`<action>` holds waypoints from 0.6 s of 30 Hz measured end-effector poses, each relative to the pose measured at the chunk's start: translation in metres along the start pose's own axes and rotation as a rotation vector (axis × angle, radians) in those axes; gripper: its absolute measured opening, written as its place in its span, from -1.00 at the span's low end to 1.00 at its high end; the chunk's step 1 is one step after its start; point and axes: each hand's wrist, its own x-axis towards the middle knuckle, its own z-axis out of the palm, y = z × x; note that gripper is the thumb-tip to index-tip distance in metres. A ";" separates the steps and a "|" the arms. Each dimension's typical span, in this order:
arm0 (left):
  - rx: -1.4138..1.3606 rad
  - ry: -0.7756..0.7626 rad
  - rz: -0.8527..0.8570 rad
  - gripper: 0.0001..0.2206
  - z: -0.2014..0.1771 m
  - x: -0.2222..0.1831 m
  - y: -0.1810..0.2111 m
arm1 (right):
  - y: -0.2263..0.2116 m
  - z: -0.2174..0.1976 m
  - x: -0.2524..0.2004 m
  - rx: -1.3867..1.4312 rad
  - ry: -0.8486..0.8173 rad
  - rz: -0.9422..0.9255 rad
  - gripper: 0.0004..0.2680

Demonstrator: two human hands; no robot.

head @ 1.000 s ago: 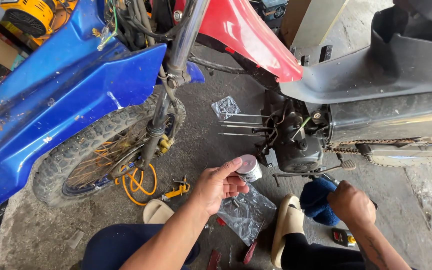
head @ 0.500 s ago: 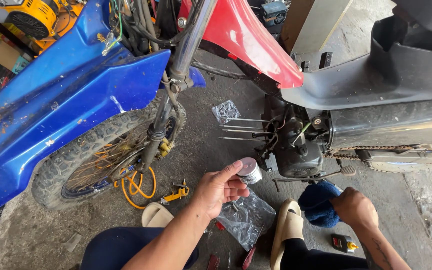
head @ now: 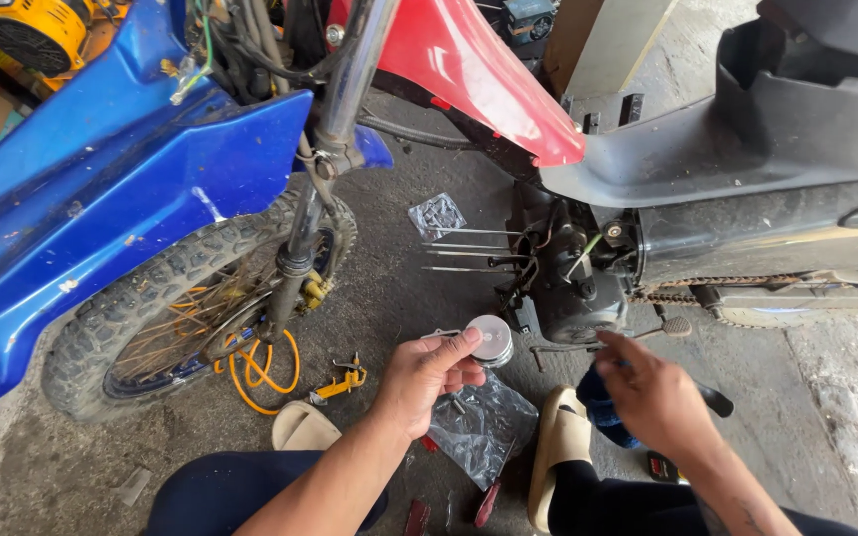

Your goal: The person sits on the ground next to a motorcycle and fits piston rings onto a piston, using a screwdriver to work the rings into the grooves. They then pour oil from a small bottle onto the piston, spread it by hand, and move the piston toward the cylinder on the ground.

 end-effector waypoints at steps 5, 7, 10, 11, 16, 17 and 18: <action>0.095 0.057 0.013 -0.60 -0.001 0.002 -0.009 | -0.012 0.000 -0.004 -0.088 0.121 -0.126 -0.64; 0.136 0.131 0.038 -0.61 -0.009 0.015 -0.026 | -0.003 0.003 0.011 -0.307 -0.118 0.237 -0.54; 0.114 0.155 0.098 -0.57 0.002 0.010 -0.017 | 0.084 0.049 0.046 -0.507 -0.284 0.397 -0.32; 0.114 0.156 0.098 -0.57 0.002 0.007 -0.012 | 0.095 0.058 0.048 -0.507 -0.284 0.396 -0.32; 0.388 0.126 0.355 -0.61 0.005 0.005 0.000 | 0.113 0.072 0.058 -0.177 -0.560 0.503 -0.60; 0.386 0.126 0.356 -0.61 0.004 0.004 -0.002 | 0.104 0.064 0.053 -0.179 -0.558 0.504 -0.60; 0.416 0.118 0.370 -0.62 0.004 0.004 -0.004 | 0.096 0.056 0.047 -0.210 -0.522 0.456 -0.68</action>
